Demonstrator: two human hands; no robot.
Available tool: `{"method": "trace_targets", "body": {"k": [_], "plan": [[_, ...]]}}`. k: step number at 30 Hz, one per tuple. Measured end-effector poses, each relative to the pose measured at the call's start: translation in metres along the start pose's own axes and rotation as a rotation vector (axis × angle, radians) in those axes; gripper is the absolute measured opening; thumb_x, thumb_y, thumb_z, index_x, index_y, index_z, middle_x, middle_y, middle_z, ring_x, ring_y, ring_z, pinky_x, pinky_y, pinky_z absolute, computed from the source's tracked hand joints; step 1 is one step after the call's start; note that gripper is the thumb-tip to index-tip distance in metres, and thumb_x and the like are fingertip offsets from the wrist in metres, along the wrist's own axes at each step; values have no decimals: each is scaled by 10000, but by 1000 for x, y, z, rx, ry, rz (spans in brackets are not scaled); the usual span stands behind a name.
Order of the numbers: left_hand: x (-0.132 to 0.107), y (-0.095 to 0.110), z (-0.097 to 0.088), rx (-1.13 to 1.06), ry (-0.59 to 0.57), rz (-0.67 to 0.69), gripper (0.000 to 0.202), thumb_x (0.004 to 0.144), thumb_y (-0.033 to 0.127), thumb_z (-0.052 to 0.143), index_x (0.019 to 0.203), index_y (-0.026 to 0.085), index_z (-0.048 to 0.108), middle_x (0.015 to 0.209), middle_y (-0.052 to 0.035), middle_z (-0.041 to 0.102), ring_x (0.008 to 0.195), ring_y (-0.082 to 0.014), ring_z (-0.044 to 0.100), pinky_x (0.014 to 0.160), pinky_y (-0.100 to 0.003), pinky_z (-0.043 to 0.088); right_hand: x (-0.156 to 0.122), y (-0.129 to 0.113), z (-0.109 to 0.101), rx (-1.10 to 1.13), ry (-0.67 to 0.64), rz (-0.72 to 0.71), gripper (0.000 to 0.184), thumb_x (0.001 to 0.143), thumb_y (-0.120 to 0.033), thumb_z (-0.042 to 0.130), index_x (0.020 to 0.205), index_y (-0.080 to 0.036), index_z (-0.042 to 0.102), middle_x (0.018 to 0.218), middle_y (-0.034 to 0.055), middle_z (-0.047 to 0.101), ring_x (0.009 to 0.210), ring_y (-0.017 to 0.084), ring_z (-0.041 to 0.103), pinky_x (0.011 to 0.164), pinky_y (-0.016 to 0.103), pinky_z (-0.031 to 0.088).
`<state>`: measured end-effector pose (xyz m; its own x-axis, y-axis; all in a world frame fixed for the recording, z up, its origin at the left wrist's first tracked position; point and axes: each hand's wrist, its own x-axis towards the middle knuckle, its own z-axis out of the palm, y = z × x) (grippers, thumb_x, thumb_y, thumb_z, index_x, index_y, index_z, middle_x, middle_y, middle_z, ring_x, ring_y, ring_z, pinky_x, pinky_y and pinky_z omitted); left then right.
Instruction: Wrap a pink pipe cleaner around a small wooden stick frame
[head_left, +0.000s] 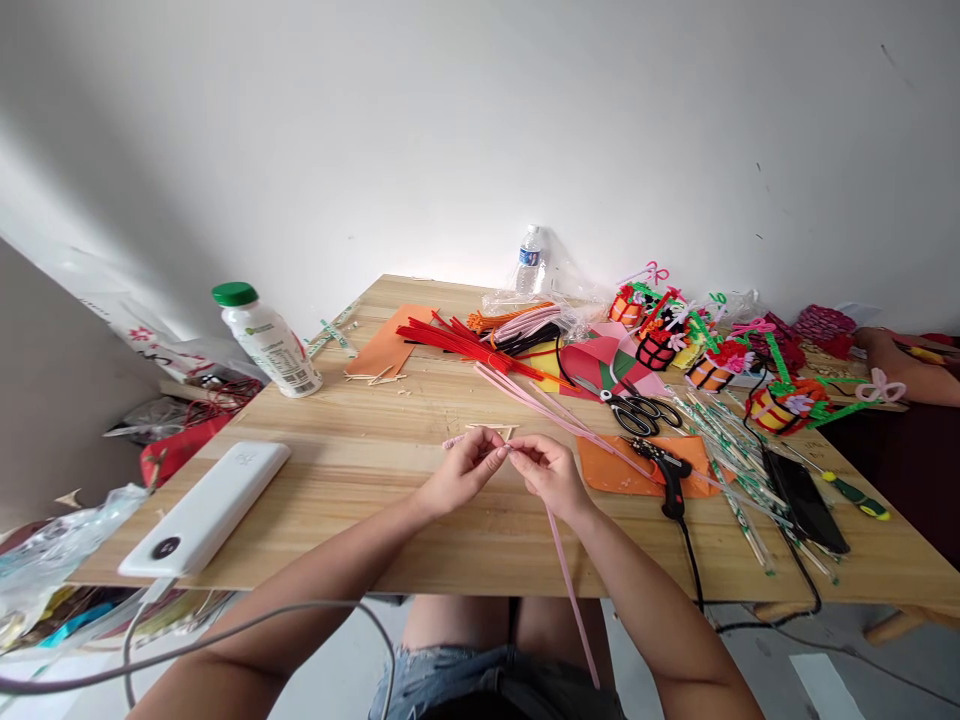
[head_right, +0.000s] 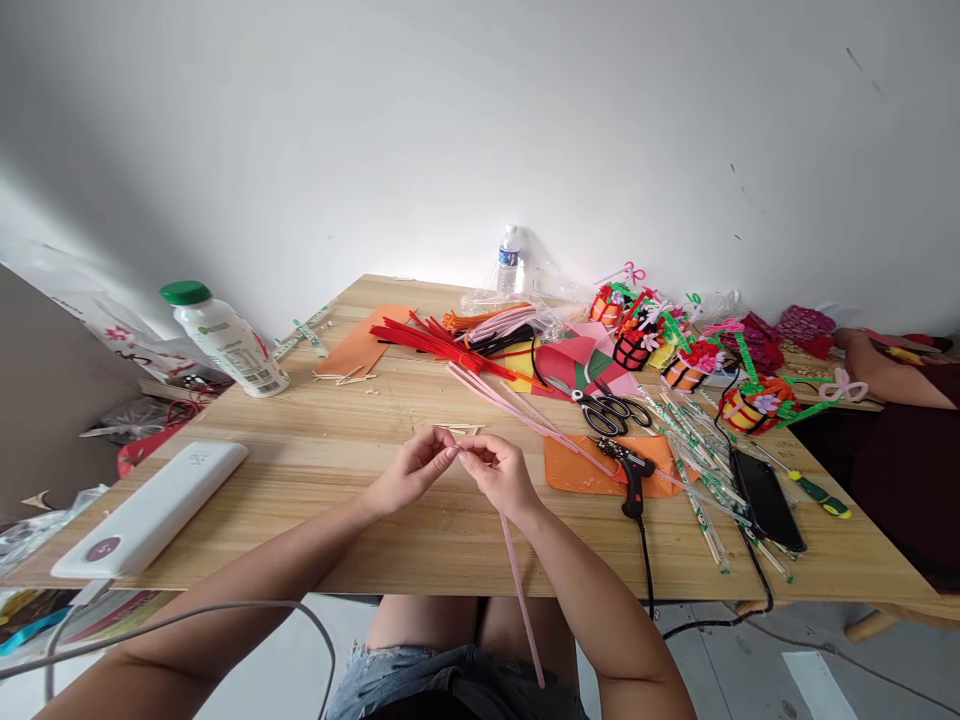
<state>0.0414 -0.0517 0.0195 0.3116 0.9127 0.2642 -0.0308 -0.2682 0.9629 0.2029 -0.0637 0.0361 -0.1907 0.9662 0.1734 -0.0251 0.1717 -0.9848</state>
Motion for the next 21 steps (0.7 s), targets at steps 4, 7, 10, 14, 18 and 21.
{"method": "trace_targets", "body": {"k": [4, 7, 10, 14, 18, 21], "plan": [[1, 4, 0, -196, -34, -131, 380, 780, 507, 644, 756, 162, 486, 614, 49, 433, 548, -71, 360, 513, -207, 292, 0, 2, 1, -27, -1, -6, 237, 760, -400, 687, 798, -166, 679, 550, -30, 524, 431, 63, 387, 375, 199, 289], [1, 3, -2, -422, -121, -278, 385, 754, 465, 676, 711, 180, 422, 502, 100, 306, 439, -43, 227, 440, -186, 170, -1, 5, 0, -66, -18, -12, 217, 753, -377, 694, 788, -163, 686, 529, -32, 523, 432, 69, 402, 381, 201, 300], [2, 3, -5, -570, -195, -401, 370, 746, 394, 684, 688, 190, 382, 479, 110, 244, 411, -33, 169, 423, -172, 111, -1, 4, -1, -88, -33, -28, 197, 752, -362, 695, 769, -166, 686, 565, -19, 570, 466, 82, 454, 418, 207, 356], [3, 5, -12, -700, -434, -594, 328, 743, 347, 662, 682, 195, 377, 469, 106, 218, 393, -35, 128, 399, -169, 84, -3, -1, -2, -130, -98, -106, 158, 742, -327, 714, 731, -171, 686, 691, 19, 664, 601, 118, 572, 557, 233, 464], [4, 6, -13, -729, -465, -615, 310, 744, 336, 656, 685, 193, 387, 470, 102, 219, 392, -35, 126, 395, -166, 89, -2, 2, -2, -187, -109, -155, 155, 770, -323, 690, 747, -170, 683, 731, 39, 688, 652, 139, 610, 601, 245, 486], [5, 3, -12, -677, -347, -570, 317, 748, 337, 661, 686, 193, 386, 480, 106, 195, 397, -36, 129, 400, -162, 82, 0, 3, -4, -346, -75, -203, 171, 806, -330, 647, 811, -163, 683, 749, 50, 683, 601, 125, 583, 546, 232, 466]]}}
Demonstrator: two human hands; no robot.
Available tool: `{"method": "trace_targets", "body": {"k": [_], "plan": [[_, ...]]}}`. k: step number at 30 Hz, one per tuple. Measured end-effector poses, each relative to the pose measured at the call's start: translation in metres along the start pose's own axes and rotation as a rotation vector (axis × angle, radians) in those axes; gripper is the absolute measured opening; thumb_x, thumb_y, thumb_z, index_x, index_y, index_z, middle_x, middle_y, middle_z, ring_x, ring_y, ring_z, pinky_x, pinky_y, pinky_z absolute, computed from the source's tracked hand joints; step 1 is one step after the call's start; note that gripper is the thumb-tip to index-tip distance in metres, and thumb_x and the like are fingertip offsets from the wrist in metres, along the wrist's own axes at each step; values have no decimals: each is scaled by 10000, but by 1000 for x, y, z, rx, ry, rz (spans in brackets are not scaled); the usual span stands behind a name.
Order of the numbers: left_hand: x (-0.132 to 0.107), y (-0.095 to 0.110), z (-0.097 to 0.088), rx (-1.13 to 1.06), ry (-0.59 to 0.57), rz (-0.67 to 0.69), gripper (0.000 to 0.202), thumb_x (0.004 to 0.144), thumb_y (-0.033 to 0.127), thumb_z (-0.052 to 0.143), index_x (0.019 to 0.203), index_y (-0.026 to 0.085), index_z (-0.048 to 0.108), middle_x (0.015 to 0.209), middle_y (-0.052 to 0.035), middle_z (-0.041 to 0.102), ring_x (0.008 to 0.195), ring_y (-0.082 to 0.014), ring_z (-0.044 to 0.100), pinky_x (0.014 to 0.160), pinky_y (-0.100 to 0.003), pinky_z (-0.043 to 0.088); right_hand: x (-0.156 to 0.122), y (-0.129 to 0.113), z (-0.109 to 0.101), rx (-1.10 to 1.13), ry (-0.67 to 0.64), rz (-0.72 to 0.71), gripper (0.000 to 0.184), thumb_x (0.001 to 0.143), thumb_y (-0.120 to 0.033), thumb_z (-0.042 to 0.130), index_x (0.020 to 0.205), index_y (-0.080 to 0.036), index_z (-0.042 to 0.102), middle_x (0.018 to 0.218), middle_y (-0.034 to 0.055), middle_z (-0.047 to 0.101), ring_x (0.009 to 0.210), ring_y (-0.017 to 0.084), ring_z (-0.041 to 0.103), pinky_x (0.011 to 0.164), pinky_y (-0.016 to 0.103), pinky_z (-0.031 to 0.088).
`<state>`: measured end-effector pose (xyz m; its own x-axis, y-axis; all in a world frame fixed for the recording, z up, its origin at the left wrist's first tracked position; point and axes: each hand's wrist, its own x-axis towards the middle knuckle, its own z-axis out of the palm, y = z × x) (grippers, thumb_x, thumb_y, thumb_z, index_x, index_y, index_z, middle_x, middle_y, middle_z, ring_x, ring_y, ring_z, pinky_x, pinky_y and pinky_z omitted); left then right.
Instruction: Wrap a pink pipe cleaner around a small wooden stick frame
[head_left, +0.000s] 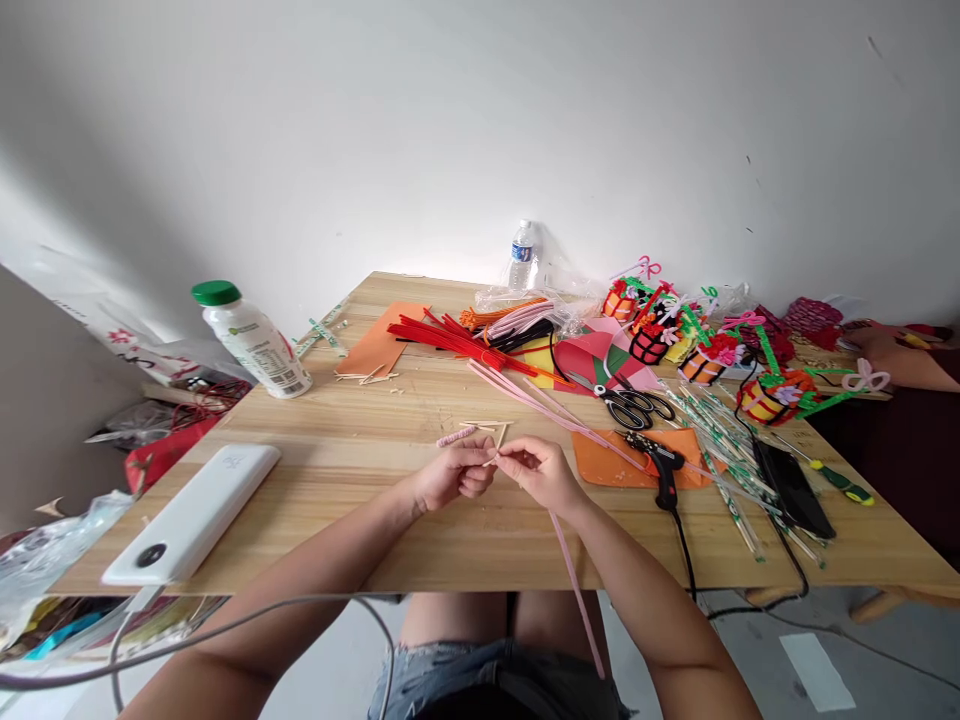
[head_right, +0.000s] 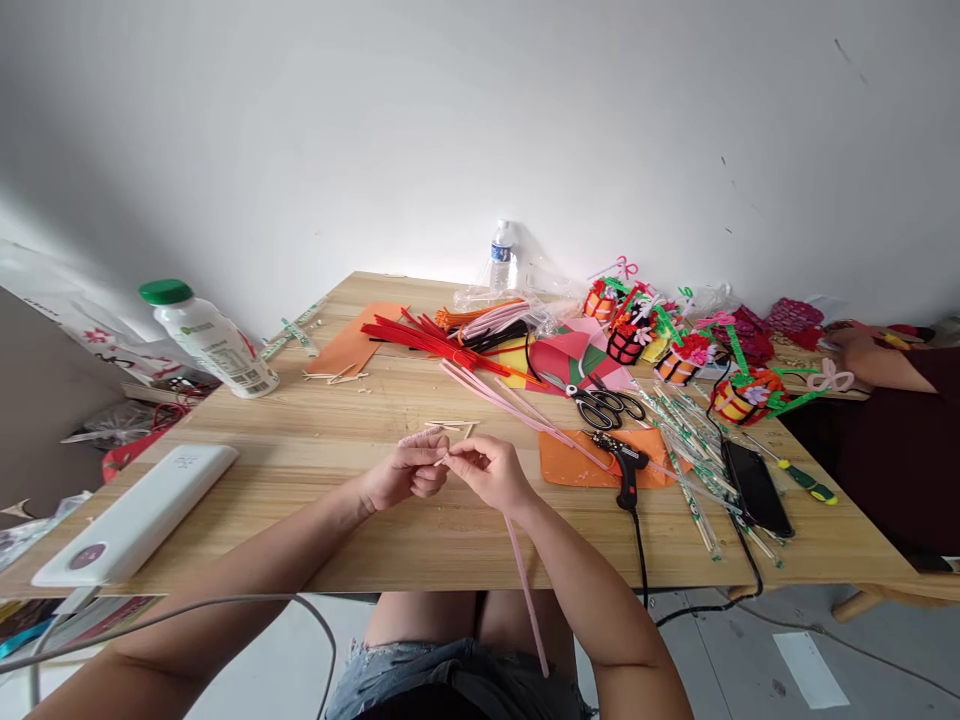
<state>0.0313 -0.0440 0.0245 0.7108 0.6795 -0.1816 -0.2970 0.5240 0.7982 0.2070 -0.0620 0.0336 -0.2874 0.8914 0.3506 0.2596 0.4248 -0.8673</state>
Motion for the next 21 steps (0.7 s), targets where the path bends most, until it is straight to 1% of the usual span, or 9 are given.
{"method": "trace_targets", "body": {"k": [3, 5, 7, 8, 11, 13, 15, 17, 21], "plan": [[3, 0, -6, -12, 78, 39, 340, 723, 336, 678, 686, 199, 369, 484, 108, 187, 402, -36, 123, 399, -164, 77, -2, -11, -15, -301, -26, -56, 132, 832, -277, 613, 859, -169, 683, 825, 67, 685, 673, 141, 604, 596, 244, 479], [5, 1, -9, -33, 105, 48, 353, 719, 338, 680, 683, 201, 357, 487, 106, 198, 404, -35, 120, 399, -165, 72, -11, -23, -35, -506, -44, -30, 100, 834, -224, 598, 863, -182, 684, 880, 71, 694, 773, 171, 633, 662, 265, 492], [5, 1, -11, -41, 111, 53, 361, 713, 339, 688, 683, 201, 355, 489, 107, 203, 406, -33, 119, 401, -164, 67, -28, -32, -63, -636, -17, 21, 106, 840, -214, 583, 864, -195, 684, 862, 60, 702, 782, 180, 641, 685, 277, 495], [5, 1, -11, -42, 108, 56, 367, 710, 338, 694, 681, 201, 355, 489, 108, 202, 407, -32, 119, 402, -163, 66, -39, -33, -78, -678, 60, 42, 126, 857, -228, 562, 880, -196, 682, 874, 59, 701, 785, 180, 641, 692, 279, 497], [3, -1, -8, -43, 90, 67, 378, 708, 335, 700, 669, 199, 349, 490, 108, 198, 409, -31, 126, 402, -161, 69, -83, -16, -122, -917, 433, 92, 218, 899, -279, 486, 935, -181, 678, 933, 91, 693, 848, 216, 625, 763, 333, 494], [2, -4, -5, -40, 78, 61, 368, 709, 334, 701, 672, 197, 362, 489, 108, 199, 410, -33, 137, 403, -161, 73, -113, 5, -143, -1136, 506, 114, 263, 888, -332, 490, 936, -162, 685, 913, 125, 686, 908, 277, 598, 817, 407, 473], [2, -7, -3, -32, 68, 46, 357, 701, 344, 710, 685, 193, 387, 487, 106, 209, 411, -33, 149, 406, -161, 76, -138, 25, -155, -1243, 441, 150, 292, 879, -349, 488, 970, -156, 687, 896, 136, 679, 862, 288, 586, 775, 420, 473], [3, -9, -4, -21, 64, 32, 360, 688, 364, 718, 693, 190, 403, 486, 103, 224, 408, -33, 157, 406, -161, 77, -154, 40, -157, -1257, 387, 167, 309, 892, -327, 467, 1056, -159, 668, 903, 128, 677, 867, 280, 579, 765, 405, 472], [5, -10, -7, -11, 90, 17, 366, 678, 363, 726, 693, 190, 404, 486, 102, 229, 405, -31, 157, 406, -161, 73, -161, 51, -151, -1284, 412, 126, 329, 914, -292, 450, 1133, -146, 648, 900, 126, 669, 884, 269, 553, 776, 387, 463]]}}
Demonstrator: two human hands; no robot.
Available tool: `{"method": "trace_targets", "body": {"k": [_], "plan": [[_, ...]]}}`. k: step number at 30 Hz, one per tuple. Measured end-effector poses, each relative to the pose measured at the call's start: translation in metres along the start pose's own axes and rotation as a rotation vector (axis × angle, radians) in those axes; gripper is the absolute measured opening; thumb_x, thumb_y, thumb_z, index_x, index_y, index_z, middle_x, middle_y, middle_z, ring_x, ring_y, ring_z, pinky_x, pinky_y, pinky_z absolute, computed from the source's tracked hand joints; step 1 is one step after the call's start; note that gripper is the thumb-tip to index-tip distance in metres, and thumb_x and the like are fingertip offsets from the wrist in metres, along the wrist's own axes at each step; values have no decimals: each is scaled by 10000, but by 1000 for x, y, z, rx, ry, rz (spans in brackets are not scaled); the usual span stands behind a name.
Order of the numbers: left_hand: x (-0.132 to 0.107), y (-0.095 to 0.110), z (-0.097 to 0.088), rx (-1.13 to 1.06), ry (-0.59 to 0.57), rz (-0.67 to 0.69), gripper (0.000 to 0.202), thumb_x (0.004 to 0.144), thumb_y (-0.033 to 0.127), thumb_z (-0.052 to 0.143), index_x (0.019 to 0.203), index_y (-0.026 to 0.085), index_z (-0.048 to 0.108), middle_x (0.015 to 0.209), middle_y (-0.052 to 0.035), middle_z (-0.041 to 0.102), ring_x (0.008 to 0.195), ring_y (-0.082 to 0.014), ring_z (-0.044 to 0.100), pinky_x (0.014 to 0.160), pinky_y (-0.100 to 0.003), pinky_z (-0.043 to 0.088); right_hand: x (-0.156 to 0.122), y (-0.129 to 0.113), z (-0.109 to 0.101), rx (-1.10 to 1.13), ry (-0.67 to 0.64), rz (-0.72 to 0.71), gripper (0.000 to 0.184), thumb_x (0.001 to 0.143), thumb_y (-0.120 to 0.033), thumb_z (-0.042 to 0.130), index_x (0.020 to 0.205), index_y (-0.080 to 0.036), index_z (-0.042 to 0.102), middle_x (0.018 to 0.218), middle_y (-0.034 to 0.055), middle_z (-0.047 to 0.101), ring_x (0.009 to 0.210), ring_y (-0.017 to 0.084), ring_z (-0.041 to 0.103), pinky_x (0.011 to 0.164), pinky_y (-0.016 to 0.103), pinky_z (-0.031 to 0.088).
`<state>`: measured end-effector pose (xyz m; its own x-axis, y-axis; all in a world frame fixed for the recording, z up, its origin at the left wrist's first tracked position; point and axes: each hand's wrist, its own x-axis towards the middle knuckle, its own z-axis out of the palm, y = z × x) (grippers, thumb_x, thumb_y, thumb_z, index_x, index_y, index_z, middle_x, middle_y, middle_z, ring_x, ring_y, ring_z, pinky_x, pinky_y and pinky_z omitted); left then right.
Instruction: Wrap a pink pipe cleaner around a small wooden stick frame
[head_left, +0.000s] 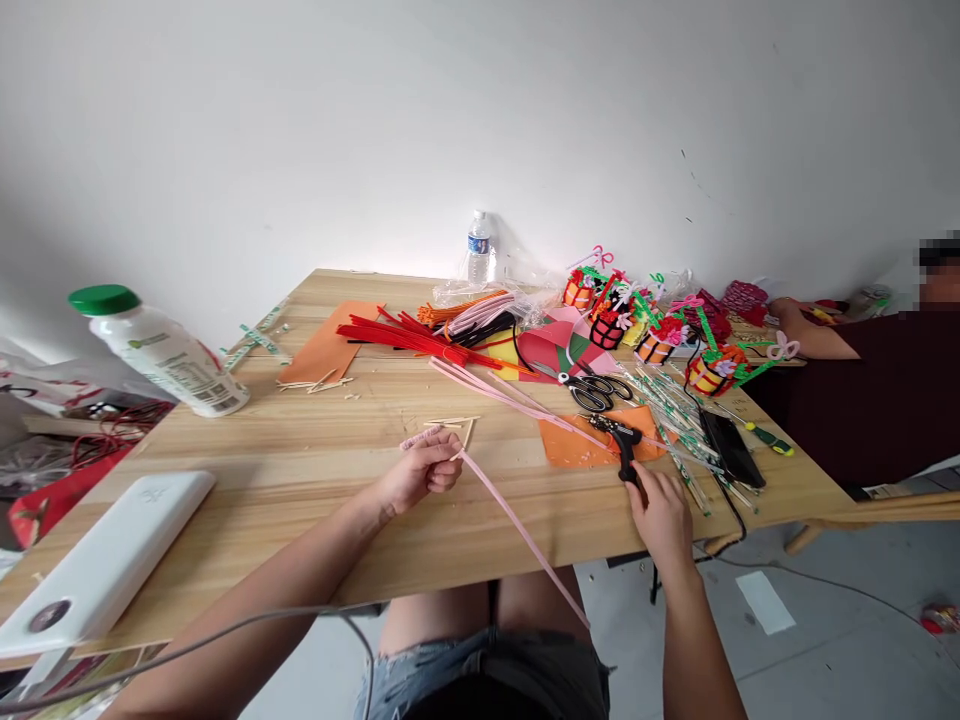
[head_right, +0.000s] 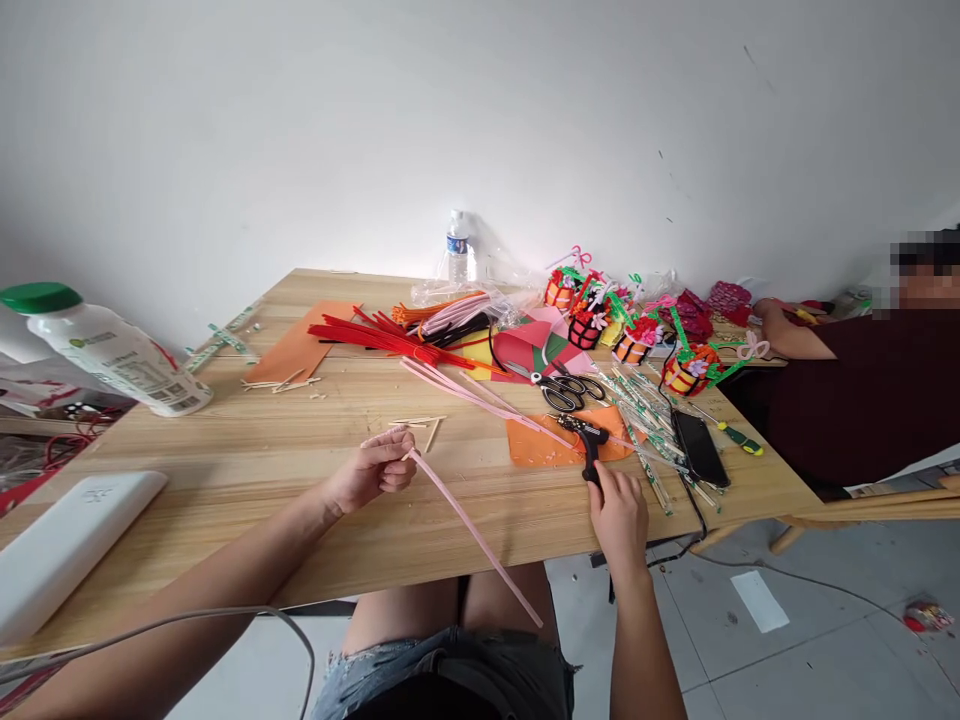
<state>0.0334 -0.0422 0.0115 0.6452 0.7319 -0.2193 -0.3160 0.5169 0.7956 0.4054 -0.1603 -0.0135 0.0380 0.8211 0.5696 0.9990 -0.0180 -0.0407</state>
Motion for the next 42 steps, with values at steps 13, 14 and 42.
{"method": "trace_targets", "body": {"k": [13, 14, 42], "plan": [[0, 0, 13, 33, 111, 132, 431, 650, 408, 763, 670, 184, 395, 476, 113, 248, 391, -19, 184, 414, -161, 97, 62, -120, -24, 750, -174, -142, 202, 901, -270, 519, 987, -193, 684, 891, 91, 680, 814, 196, 631, 756, 330, 529], [0, 0, 14, 47, 134, 184, 439, 651, 419, 766, 663, 181, 397, 473, 110, 265, 393, -18, 193, 417, -163, 106, 72, -142, -19, 887, -291, -167, 195, 881, -286, 554, 1001, -193, 677, 871, 77, 677, 758, 176, 634, 691, 296, 538], [-16, -4, 20, 628, 443, 742, 214, 734, 288, 726, 885, 194, 606, 827, -59, 633, 739, -166, 580, 715, -293, 457, 96, -217, 17, 1519, -320, 109, 210, 811, -394, 646, 829, -187, 676, 738, 47, 666, 640, 154, 616, 549, 262, 502]]}}
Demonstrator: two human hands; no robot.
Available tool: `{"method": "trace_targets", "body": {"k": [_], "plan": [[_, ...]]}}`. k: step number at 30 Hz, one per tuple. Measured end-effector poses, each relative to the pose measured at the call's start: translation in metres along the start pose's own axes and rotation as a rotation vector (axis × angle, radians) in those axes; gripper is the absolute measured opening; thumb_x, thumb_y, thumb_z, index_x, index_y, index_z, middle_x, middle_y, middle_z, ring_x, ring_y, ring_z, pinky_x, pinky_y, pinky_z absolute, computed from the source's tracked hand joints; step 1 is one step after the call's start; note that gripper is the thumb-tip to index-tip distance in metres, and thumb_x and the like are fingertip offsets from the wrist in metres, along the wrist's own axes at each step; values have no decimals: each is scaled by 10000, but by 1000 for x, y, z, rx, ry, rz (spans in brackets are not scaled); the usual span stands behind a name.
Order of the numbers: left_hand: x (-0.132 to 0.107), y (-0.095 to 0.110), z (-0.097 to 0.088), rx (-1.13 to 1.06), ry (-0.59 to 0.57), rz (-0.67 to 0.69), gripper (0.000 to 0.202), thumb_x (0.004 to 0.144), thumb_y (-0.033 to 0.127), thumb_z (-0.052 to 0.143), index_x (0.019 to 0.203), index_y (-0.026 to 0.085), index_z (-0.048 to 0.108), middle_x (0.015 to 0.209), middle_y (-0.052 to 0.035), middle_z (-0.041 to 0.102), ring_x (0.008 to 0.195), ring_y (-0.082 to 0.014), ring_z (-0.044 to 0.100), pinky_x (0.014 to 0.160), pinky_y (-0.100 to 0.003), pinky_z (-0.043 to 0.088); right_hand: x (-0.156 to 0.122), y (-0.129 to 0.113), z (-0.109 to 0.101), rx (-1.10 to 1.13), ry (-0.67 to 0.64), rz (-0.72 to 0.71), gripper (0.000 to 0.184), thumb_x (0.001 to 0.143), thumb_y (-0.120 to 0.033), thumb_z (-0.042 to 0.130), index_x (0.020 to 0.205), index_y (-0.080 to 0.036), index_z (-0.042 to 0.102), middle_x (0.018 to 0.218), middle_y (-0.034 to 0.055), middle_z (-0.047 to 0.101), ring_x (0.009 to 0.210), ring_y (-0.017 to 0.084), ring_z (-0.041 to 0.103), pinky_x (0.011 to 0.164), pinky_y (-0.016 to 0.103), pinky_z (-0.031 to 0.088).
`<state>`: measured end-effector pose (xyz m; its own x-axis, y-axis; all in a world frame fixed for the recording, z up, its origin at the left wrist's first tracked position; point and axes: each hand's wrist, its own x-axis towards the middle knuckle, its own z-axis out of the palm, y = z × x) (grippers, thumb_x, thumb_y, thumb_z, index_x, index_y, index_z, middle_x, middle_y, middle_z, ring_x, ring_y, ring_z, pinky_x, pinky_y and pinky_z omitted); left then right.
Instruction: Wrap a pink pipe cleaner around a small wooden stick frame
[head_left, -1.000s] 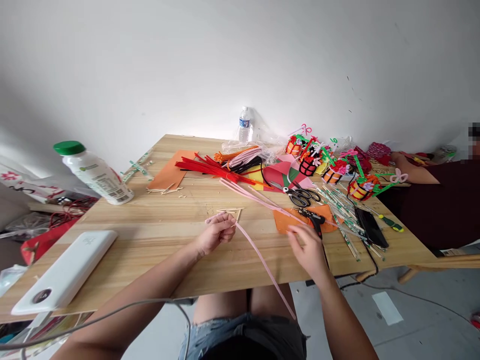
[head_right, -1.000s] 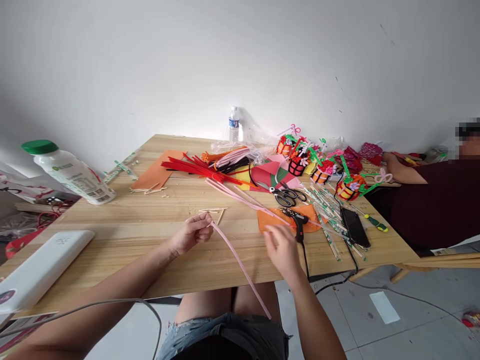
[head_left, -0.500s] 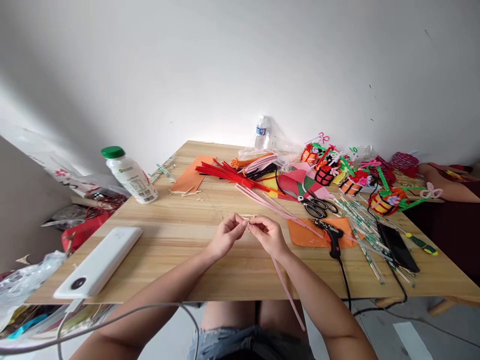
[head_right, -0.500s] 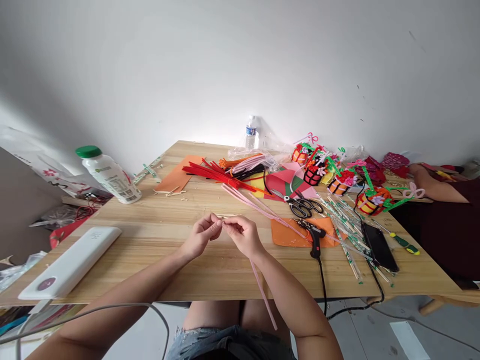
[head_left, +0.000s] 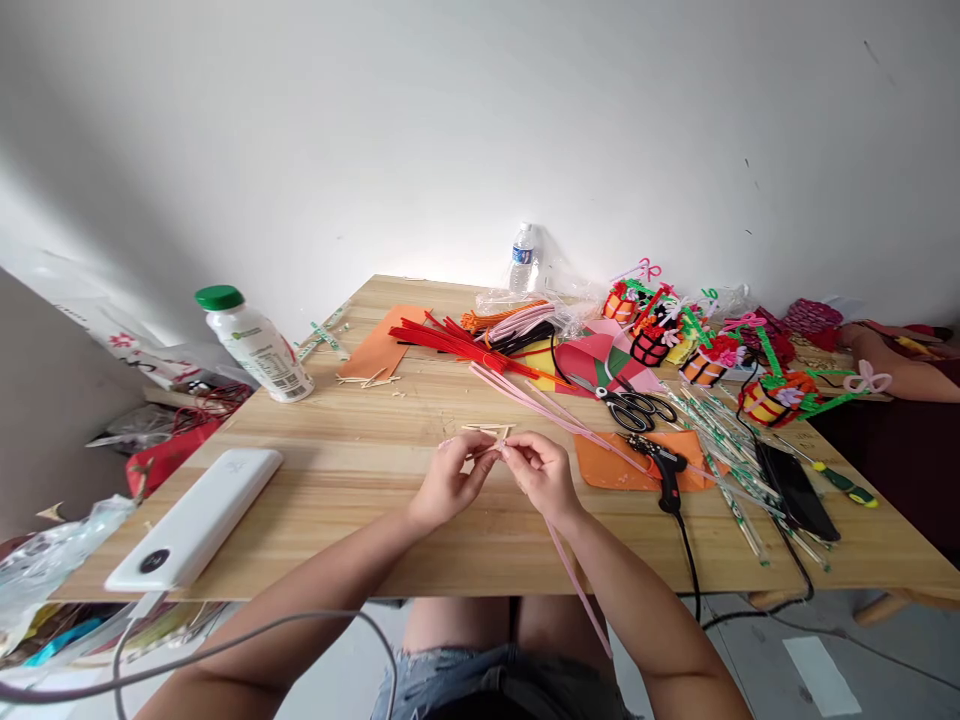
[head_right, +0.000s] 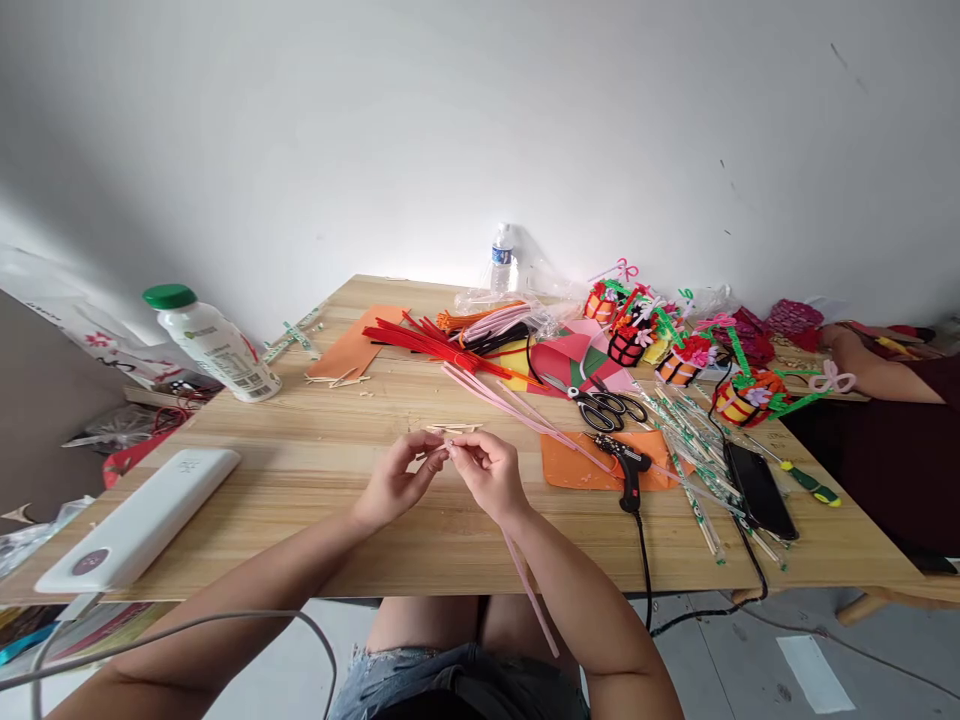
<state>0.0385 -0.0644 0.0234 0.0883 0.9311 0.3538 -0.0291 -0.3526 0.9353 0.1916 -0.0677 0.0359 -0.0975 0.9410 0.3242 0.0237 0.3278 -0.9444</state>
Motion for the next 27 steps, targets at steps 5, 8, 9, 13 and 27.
{"method": "trace_targets", "body": {"k": [5, 8, 9, 13, 27], "plan": [[1, 2, -2, 164, -1, 127, 145, 754, 205, 675, 898, 214, 657, 870, -94, 639, 837, -212, 583, 756, -319, 448, -2, -2, 1, -40, 11, 18, 227, 808, -415, 648, 805, -189, 675, 611, 20, 606, 495, 118, 532, 411, 230, 410], [1, 2, -3, 219, -41, 186, 155, 771, 181, 640, 922, 214, 646, 877, -94, 623, 820, -202, 571, 727, -304, 436, -3, -2, 3, -29, -5, 13, 231, 808, -416, 649, 807, -185, 664, 566, -1, 575, 429, 95, 488, 381, 222, 390], [1, 3, -3, 228, -58, 191, 155, 776, 177, 631, 926, 213, 640, 871, -90, 620, 804, -195, 568, 723, -300, 433, -3, -2, 3, -16, -15, 17, 229, 806, -414, 653, 808, -184, 656, 566, -6, 572, 416, 91, 486, 375, 219, 391], [0, 6, -4, 192, -86, 148, 129, 776, 193, 628, 905, 204, 624, 831, -76, 624, 747, -180, 565, 713, -292, 432, -4, -4, 4, 14, -33, 25, 240, 800, -422, 664, 830, -187, 626, 643, 7, 614, 422, 88, 514, 373, 215, 415], [0, 4, -6, 293, -121, 381, 79, 885, 181, 493, 938, 168, 552, 757, -40, 615, 652, -120, 570, 607, -231, 452, -3, -3, 2, -85, -54, -121, 180, 855, -348, 615, 883, -175, 655, 695, 27, 646, 437, 79, 523, 401, 201, 450]]}}
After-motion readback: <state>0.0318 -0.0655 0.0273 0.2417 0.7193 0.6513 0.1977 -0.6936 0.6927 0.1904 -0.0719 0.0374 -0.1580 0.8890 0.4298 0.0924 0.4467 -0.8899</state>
